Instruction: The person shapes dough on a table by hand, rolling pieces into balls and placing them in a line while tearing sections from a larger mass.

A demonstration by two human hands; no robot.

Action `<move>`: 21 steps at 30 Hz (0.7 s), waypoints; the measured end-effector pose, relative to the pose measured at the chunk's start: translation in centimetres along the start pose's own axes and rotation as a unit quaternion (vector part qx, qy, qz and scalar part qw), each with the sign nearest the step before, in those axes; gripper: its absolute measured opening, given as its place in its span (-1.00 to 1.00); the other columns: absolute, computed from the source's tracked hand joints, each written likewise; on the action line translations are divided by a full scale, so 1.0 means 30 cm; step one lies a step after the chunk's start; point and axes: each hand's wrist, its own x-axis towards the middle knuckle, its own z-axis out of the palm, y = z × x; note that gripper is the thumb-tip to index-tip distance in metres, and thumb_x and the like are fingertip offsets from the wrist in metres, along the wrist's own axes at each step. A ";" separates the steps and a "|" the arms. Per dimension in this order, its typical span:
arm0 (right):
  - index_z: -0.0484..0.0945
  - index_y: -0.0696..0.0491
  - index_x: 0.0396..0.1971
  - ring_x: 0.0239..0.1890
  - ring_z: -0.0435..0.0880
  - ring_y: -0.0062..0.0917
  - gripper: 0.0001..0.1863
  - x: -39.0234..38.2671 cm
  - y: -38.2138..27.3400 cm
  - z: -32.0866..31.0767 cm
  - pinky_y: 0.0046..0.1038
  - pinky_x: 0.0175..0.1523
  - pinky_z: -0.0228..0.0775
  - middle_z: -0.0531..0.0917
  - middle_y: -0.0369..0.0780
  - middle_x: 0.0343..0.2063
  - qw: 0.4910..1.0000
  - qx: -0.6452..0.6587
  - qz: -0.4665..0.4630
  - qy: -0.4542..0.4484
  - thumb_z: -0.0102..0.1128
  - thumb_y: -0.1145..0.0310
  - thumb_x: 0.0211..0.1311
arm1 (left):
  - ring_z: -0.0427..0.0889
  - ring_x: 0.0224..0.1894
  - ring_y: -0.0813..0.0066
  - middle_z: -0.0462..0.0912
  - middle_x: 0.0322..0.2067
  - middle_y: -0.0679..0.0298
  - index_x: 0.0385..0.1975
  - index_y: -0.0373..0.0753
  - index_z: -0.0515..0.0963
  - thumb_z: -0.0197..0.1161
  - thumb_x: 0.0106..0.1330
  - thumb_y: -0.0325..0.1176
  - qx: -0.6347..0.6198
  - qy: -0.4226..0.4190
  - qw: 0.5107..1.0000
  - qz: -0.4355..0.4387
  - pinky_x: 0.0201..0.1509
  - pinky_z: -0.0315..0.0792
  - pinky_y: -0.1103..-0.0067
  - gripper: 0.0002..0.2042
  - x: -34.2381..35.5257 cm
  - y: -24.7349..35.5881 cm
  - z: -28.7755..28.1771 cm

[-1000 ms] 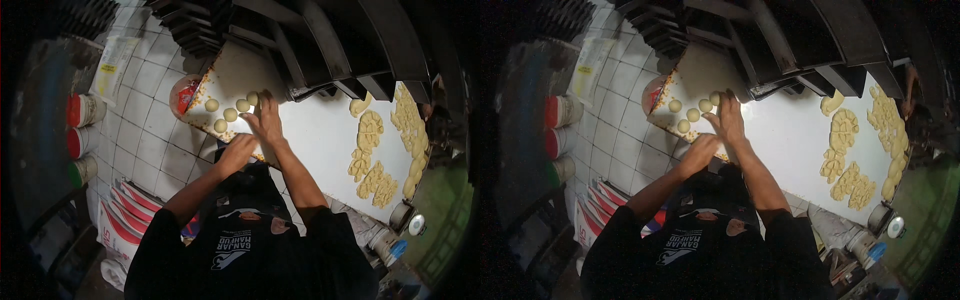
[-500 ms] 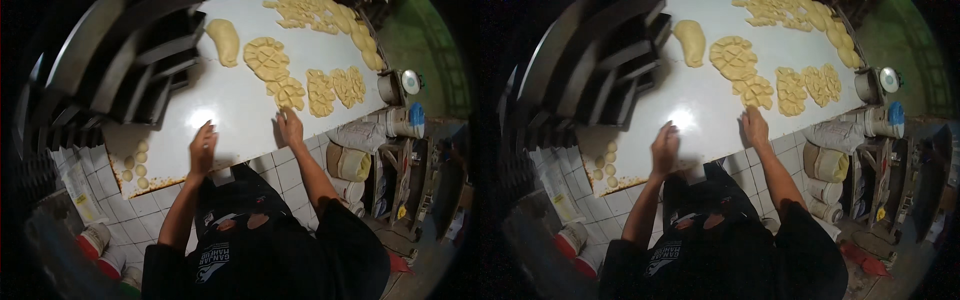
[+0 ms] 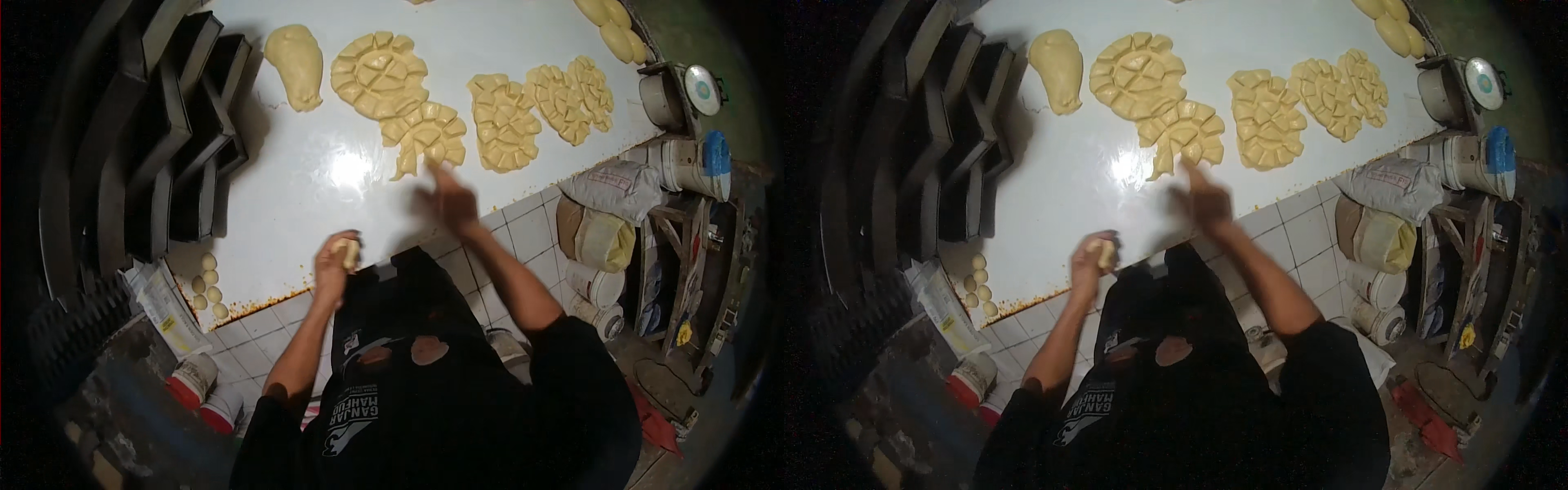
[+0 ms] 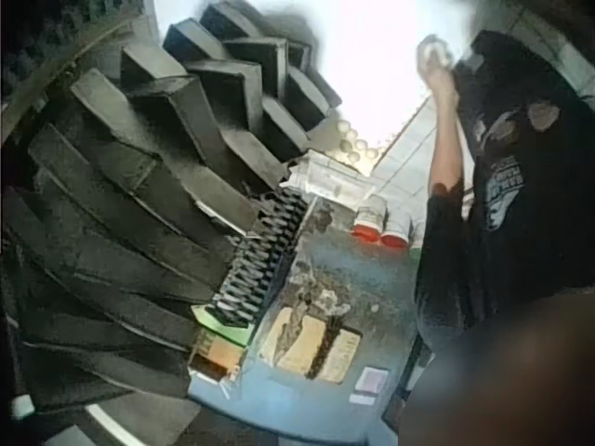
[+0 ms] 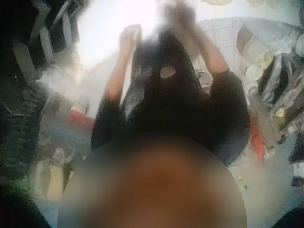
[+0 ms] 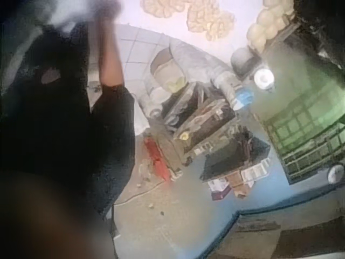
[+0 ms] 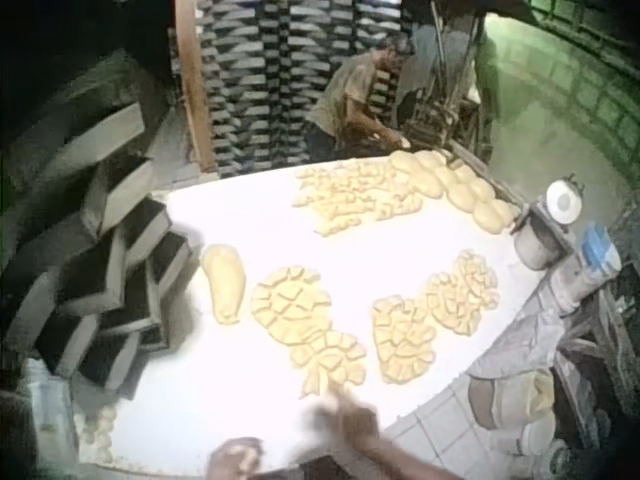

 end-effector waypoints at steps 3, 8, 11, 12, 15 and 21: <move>0.37 0.18 0.35 -0.08 0.76 0.11 -0.39 0.171 0.094 -0.087 -0.01 -0.10 0.63 0.71 0.13 0.06 0.988 -0.082 -0.072 0.113 0.33 0.25 0.43 | 0.70 -0.06 0.34 0.72 -0.05 0.10 0.23 -0.25 0.64 0.16 0.64 -0.24 0.253 0.092 0.939 0.216 0.02 0.60 0.41 -0.68 -0.028 0.007 -0.190; 0.46 0.09 0.19 0.03 0.74 0.05 -0.55 -0.035 -0.047 0.107 -0.01 0.08 0.61 0.68 0.13 0.11 0.989 0.006 -0.086 -0.119 0.33 0.25 0.43 | 0.55 0.25 0.06 0.53 0.38 0.01 0.43 -0.12 0.54 0.29 0.53 -0.09 0.551 0.053 0.754 0.352 0.30 0.43 0.19 -0.48 -0.140 -0.118 -0.594; 0.54 -0.01 0.11 0.16 0.69 0.01 -0.61 -0.149 -0.227 0.267 -0.02 0.21 0.57 0.70 0.08 0.11 0.919 0.026 -0.378 -0.110 0.39 0.22 0.39 | 0.49 0.21 -0.07 0.34 0.59 0.21 0.49 0.00 0.49 0.36 0.42 0.00 0.681 0.057 0.627 0.374 0.32 0.32 0.07 -0.36 -0.030 -0.076 -0.678; 0.57 -0.01 0.04 0.19 0.65 -0.01 -0.65 -0.066 -0.262 0.300 -0.02 0.22 0.54 0.71 0.04 0.07 0.940 0.251 -0.141 -0.182 0.42 0.23 0.34 | 0.49 0.14 -0.04 0.41 0.53 0.19 0.48 -0.02 0.49 0.38 0.39 -0.07 0.646 0.088 0.644 0.399 0.30 0.33 0.08 -0.36 0.072 -0.017 -0.613; 0.61 0.07 -0.18 0.03 0.61 -0.09 -0.71 0.128 -0.515 0.549 -0.05 0.09 0.45 0.69 -0.09 -0.10 0.932 -0.039 -0.328 0.149 0.52 0.38 0.14 | 0.55 0.12 0.00 0.61 0.20 0.03 0.19 -0.19 0.60 0.41 0.33 -0.25 0.507 0.231 0.709 0.433 0.24 0.43 0.14 -0.56 0.218 -0.074 -0.415; 0.59 0.06 -0.22 0.01 0.59 -0.15 -0.70 -0.026 -0.403 0.556 -0.12 0.11 0.34 0.63 -0.13 -0.14 0.913 -0.078 -0.400 -0.012 0.50 0.24 0.19 | 0.61 0.01 0.00 0.68 -0.16 0.10 -0.28 -0.20 0.66 0.33 0.35 -0.34 0.581 0.004 0.743 0.332 0.11 0.50 0.18 -0.91 0.070 -0.030 -0.704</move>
